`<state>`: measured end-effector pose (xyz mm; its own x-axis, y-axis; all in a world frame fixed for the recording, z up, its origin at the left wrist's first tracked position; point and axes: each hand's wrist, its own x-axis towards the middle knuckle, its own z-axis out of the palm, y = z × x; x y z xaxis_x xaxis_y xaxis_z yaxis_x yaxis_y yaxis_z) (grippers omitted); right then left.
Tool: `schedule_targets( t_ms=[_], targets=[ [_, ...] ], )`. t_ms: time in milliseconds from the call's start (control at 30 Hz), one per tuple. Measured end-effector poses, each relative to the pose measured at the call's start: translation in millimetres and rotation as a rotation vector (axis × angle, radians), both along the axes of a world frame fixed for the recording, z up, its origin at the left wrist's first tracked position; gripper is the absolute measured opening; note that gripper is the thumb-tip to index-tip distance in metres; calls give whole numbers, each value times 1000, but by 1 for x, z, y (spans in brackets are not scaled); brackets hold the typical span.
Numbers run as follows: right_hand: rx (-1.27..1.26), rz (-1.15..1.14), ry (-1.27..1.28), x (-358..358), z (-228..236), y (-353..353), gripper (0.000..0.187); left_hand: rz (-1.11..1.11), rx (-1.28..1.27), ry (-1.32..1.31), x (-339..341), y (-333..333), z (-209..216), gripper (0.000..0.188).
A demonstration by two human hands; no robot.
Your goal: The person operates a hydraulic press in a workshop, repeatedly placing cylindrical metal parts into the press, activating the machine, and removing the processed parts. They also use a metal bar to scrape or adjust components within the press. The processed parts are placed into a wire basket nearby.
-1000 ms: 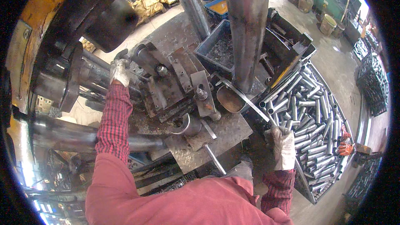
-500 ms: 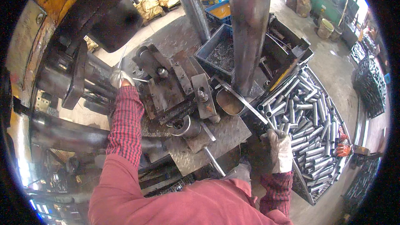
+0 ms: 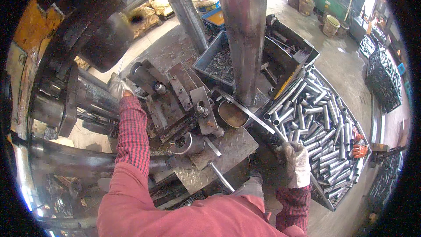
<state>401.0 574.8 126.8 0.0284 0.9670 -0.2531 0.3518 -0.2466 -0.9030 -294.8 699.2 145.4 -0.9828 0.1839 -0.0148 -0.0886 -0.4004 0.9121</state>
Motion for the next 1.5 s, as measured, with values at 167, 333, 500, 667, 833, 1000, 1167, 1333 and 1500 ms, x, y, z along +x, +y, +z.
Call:
schedule_targets(
  t_ms=[167, 333, 500, 667, 833, 1000, 1167, 1333, 1500],
  targets=[
    [-111, -105, 177, 11, -11, 0, 45, -21, -339, 198, 18, -8, 2, 43],
    [-148, -27, 105, 3, -11, 8, 45, -103, -324, 422, -28, -13, -25, 43],
    [-100, 3, 127, -8, -4, 5, 45, -408, -458, 817, -76, -21, -38, 47],
    [-160, 39, 117, -16, -14, 10, 47, -701, 191, 232, -47, -30, -22, 75],
    [-99, 105, 125, -24, -14, 8, 48, -397, 180, 166, -2, -30, -21, 46],
    [-28, 133, 141, -26, -2, 6, 54, 154, -1116, 857, 6, -22, -22, 48],
    [-51, 11, 117, -18, 6, -5, 68, 301, -2247, 1202, -10, -3, -25, 56],
    [-22, -29, 73, -11, 15, -16, 68, 164, -2022, 1299, -44, -5, -37, 67],
    [14, 36, -57, -2, 15, -16, 54, -322, -844, 622, -42, -9, -19, 53]
  ],
)
